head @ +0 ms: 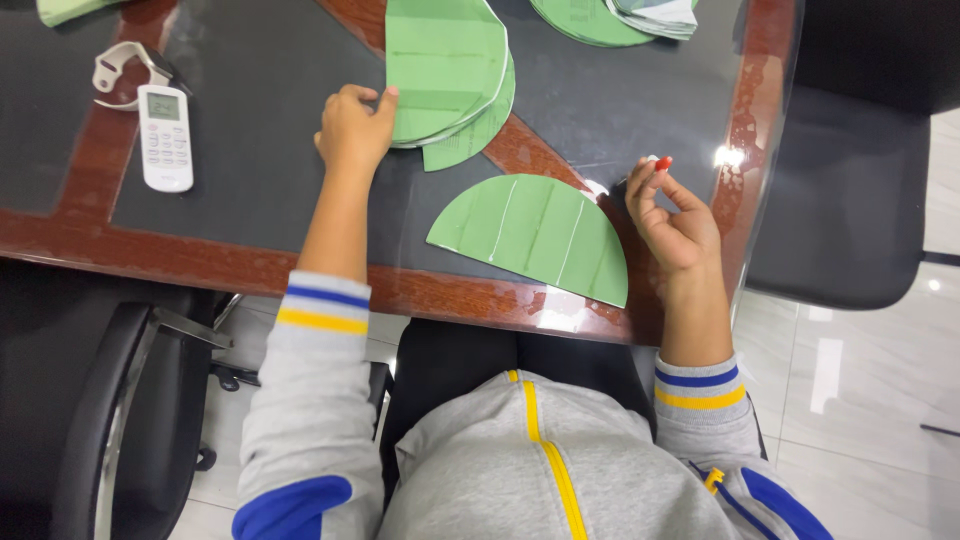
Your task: The person constructs a paper decoration by applying glue to semi-circular green paper pieces and stacking them together.
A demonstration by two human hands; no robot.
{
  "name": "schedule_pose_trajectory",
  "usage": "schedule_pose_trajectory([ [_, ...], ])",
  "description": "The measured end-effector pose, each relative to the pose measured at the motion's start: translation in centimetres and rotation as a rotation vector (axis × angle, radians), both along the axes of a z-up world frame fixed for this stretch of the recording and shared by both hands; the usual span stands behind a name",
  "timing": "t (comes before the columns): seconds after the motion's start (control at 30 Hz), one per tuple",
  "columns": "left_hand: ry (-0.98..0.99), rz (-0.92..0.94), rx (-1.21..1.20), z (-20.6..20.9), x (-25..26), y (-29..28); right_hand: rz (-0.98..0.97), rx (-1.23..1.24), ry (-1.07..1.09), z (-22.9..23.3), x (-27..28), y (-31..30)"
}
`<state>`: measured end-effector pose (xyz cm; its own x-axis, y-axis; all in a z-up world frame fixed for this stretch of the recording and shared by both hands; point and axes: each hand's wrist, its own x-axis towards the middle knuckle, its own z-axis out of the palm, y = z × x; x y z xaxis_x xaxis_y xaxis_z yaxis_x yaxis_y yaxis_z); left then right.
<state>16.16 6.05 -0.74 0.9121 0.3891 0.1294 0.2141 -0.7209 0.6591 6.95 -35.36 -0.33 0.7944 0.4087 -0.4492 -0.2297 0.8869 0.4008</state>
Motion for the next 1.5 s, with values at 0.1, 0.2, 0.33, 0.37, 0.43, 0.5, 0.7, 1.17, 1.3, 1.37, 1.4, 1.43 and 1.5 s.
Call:
schedule_pose_trajectory([
  [0.1,0.188,0.045,-0.062,0.0,1.9,-0.1,-0.035,0.115,0.037,0.0,0.6,-0.3],
  [0.2,0.248,0.084,-0.119,0.6,2.7,-0.6,-0.114,0.256,0.184,-0.2,2.0,-0.6],
  [0.33,0.226,0.041,-0.212,0.5,3.2,-0.3,-0.112,0.26,0.149,0.0,2.0,-0.3],
  [0.37,0.187,0.04,-0.26,0.3,3.3,-0.1,-0.133,0.204,0.119,0.3,1.4,0.1],
  [0.43,0.037,0.027,-0.396,-0.2,3.6,0.3,-0.153,0.15,0.09,1.2,0.2,0.7],
  [0.5,-0.115,0.013,-0.531,-0.1,3.5,0.5,-0.108,-0.021,-0.045,2.2,-1.2,1.3],
  [0.7,-0.386,-0.2,-1.481,5.3,-2.4,-3.2,0.116,-1.1,-0.73,5.2,-6.0,6.4],
  [1.17,-0.665,-0.515,-0.842,9.9,-13.7,-9.1,-0.059,-1.777,-0.842,9.7,-8.1,6.5],
  [1.3,-0.361,-0.402,-0.686,8.0,-13.5,-4.8,0.072,-1.895,-0.742,9.6,-9.1,4.3],
  [1.37,-0.326,-0.482,-0.732,7.1,-13.7,-4.1,0.098,-1.887,-0.726,8.8,-9.5,3.8],
  [1.4,-0.295,-0.562,-0.777,6.6,-13.8,-3.7,0.121,-1.878,-0.712,8.1,-9.7,3.7],
  [1.43,-0.291,-0.56,-0.777,6.0,-13.7,-3.5,0.125,-1.876,-0.709,7.5,-10.0,3.5],
  [1.5,-0.035,-0.443,-0.743,4.4,-13.3,-3.4,0.229,-1.902,-0.625,6.0,-10.4,3.2],
])
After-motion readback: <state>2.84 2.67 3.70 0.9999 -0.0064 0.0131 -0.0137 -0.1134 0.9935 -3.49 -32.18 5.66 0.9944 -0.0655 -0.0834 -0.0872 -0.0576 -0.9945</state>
